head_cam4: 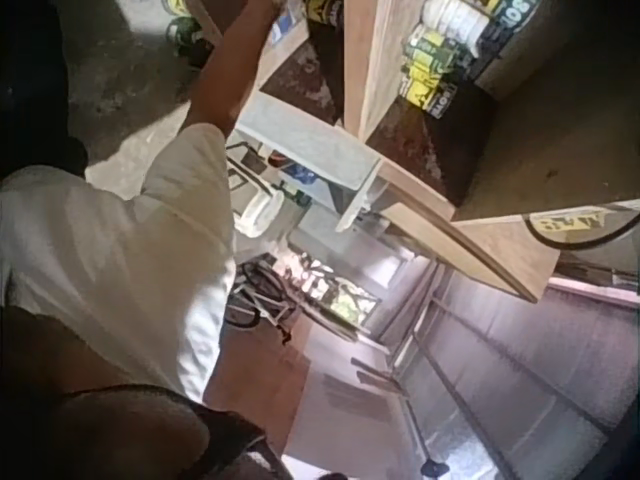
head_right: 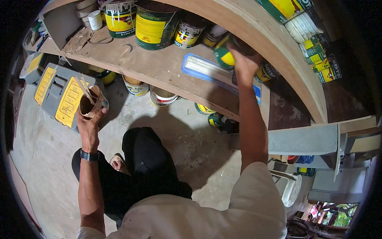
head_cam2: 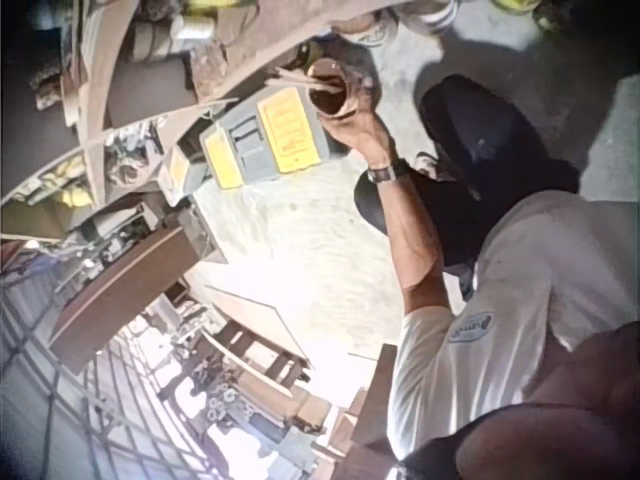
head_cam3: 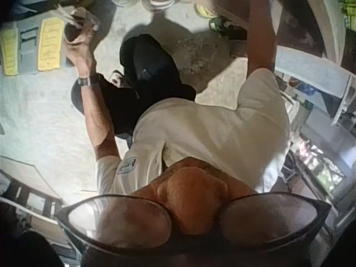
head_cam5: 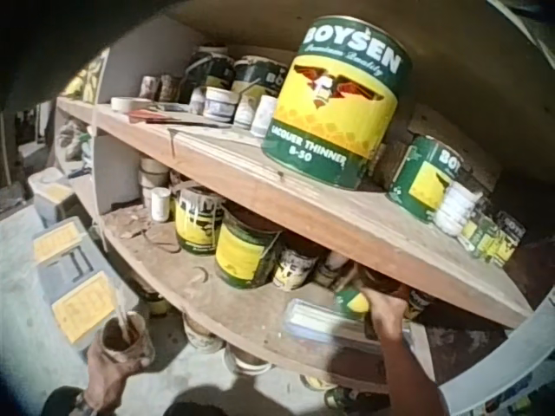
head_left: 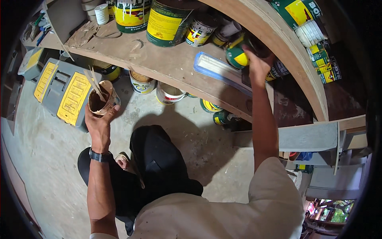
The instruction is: The person prepares a mixture in a paper cup by stirring it with wooden sticks and then applies the substance to a wooden block using a cloth.
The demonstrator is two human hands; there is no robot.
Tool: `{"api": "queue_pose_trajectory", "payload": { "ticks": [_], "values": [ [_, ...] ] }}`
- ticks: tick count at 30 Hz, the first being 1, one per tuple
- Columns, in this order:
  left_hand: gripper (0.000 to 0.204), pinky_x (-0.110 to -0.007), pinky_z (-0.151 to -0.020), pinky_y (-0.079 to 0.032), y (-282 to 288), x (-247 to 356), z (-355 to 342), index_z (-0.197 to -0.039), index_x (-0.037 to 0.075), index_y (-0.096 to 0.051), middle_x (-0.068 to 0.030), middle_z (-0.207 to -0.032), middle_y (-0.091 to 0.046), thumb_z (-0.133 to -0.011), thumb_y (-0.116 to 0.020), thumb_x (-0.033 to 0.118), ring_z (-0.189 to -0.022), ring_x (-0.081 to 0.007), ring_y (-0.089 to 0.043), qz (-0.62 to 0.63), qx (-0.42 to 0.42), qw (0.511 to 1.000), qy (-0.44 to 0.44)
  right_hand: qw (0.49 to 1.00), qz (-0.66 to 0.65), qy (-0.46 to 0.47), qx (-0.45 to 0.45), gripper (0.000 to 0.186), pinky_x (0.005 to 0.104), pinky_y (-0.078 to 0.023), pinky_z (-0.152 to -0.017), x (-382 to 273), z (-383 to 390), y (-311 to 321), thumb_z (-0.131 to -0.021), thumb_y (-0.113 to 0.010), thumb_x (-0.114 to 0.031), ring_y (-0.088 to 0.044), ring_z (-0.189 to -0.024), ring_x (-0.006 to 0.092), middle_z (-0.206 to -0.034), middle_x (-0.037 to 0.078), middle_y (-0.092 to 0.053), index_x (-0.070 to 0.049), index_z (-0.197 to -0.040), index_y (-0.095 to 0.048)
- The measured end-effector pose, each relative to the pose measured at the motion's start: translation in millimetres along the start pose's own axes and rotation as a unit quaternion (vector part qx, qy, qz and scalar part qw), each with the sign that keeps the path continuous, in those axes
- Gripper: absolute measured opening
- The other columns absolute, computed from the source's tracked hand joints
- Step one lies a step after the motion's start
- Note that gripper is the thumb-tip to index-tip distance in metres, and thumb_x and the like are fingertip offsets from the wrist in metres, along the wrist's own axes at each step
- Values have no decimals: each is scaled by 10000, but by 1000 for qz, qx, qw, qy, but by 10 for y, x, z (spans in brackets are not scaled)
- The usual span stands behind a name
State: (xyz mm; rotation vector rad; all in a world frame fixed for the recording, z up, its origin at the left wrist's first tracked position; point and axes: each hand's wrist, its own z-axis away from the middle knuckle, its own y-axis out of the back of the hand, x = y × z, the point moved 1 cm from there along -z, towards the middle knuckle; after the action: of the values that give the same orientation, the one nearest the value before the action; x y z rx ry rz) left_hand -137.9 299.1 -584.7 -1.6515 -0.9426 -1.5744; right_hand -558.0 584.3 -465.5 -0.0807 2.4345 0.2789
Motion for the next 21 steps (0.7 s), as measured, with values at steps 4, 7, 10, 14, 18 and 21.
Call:
{"api": "queue_pose_trajectory", "payload": {
  "ticks": [4,7,10,14,18,21],
  "values": [
    [830,-356,-1059,-528,75,49,35,-1439,-39,-480,-137,-1338,-641,-758,-931,110,-1207,-231,-640,-37,8,999,-13,991,118,12,56,979,388,-448,-1111,406,-124,334,-648,-976,-61,-606,-1243,277,-1419,171,-556,8,-1458,-428],
    [842,-356,-1061,-529,101,94,77,-1456,-40,-468,-143,-1364,-624,-761,-926,87,-1219,-229,-634,-35,8,999,-29,981,168,27,88,1064,408,-438,-1125,841,-145,538,-579,-1016,-136,-580,-1279,287,-1425,181,-549,13,-1455,-431],
    [844,-353,-1051,-538,101,68,105,-1456,-38,-458,-138,-1366,-621,-757,-924,48,-1222,-218,-629,0,7,999,-35,936,316,83,127,1036,437,-457,-1104,1299,-157,749,-532,-1038,-227,-596,-1251,301,-1371,200,-598,19,-1391,-515],
    [826,-355,-1038,-541,183,236,149,-1412,-34,-490,-122,-1334,-637,-731,-947,65,-1206,-205,-633,8,39,998,-55,986,138,22,94,985,500,-488,-1060,1512,-47,691,-546,-1040,-352,-615,-1212,342,-1314,212,-646,23,-1337,-589],
    [833,-367,-1040,-530,297,535,19,-1386,-31,-513,-123,-1284,-665,-701,-969,102,-1181,-213,-646,-13,86,993,-82,943,311,98,74,962,466,-447,-1111,1981,-47,1149,-666,-1002,-198,-579,-1273,327,-1387,191,-605,25,-1439,-475],
    [820,-374,-1056,-527,564,913,-232,-1378,-20,-529,-119,-1296,-669,-702,-971,122,-1193,-221,-652,-41,101,984,-143,942,329,-61,19,914,477,-408,-1145,2054,-41,1051,-732,-943,-246,-536,-1321,340,-1437,194,-563,16,-1465,-464]
  ]
}}
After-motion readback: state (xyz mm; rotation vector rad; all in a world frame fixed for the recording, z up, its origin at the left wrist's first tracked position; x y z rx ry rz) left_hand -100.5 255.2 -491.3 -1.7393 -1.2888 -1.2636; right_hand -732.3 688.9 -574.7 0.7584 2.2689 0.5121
